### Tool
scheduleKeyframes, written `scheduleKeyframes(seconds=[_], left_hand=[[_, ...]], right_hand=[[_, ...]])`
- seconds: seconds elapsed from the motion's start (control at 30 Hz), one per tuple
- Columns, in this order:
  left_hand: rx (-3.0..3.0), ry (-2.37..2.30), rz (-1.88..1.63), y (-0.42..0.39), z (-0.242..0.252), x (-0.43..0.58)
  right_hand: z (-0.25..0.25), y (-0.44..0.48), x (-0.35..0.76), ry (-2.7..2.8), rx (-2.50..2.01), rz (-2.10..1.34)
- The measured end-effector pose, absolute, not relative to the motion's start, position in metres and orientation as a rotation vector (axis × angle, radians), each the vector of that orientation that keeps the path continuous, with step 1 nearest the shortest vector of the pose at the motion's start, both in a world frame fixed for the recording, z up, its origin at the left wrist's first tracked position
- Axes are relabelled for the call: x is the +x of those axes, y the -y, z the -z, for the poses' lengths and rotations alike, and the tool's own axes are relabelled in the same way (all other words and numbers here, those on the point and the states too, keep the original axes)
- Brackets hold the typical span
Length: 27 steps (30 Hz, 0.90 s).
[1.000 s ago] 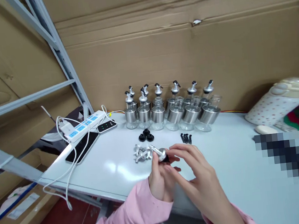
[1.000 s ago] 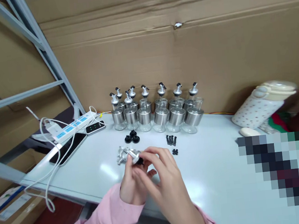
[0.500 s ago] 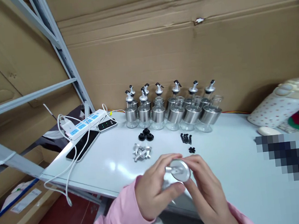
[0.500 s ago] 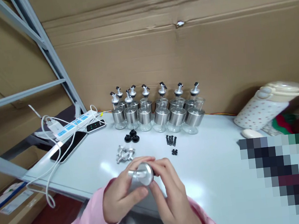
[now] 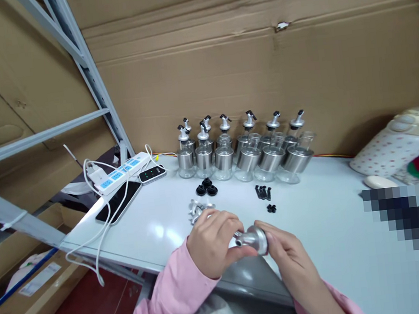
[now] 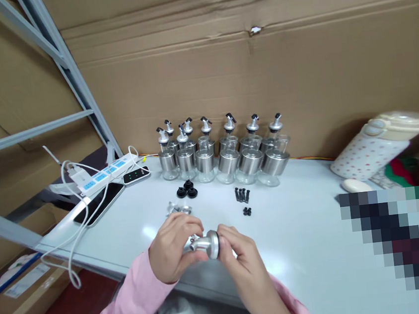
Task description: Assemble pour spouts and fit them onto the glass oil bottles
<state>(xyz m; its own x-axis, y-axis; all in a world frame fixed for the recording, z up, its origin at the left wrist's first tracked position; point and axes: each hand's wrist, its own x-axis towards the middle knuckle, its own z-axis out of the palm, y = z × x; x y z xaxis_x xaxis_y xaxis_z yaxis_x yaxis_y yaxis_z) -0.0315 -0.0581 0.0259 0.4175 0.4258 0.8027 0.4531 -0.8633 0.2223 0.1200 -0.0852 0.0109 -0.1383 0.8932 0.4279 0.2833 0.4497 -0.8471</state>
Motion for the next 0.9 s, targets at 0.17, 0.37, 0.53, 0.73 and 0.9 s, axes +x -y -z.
scheduleKeyframes(seconds=[0.17, 0.37, 0.53, 0.73, 0.9], left_hand=[[-2.631, 0.758, 1.423, 0.057, -0.029, -0.035], [-2.622, 0.78, 1.42, 0.053, -0.031, -0.049], [-2.634, 0.761, 1.402, 0.053, -0.031, -0.052], [-2.599, 0.735, 1.433, 0.052, -0.03, -0.053], [-2.583, 0.766, 1.482, 0.051, -0.029, -0.057]], right_hand=[[-0.01, 0.086, 0.122, 1.663, -1.035, -0.798], [-0.016, 0.089, 0.12, 1.603, -1.063, -0.805], [-0.016, 0.088, 0.116, 1.594, -1.052, -0.77], [-0.018, 0.091, 0.116, 1.588, -1.041, -0.708], [-0.014, 0.091, 0.117, 1.51, -1.114, -0.623]])
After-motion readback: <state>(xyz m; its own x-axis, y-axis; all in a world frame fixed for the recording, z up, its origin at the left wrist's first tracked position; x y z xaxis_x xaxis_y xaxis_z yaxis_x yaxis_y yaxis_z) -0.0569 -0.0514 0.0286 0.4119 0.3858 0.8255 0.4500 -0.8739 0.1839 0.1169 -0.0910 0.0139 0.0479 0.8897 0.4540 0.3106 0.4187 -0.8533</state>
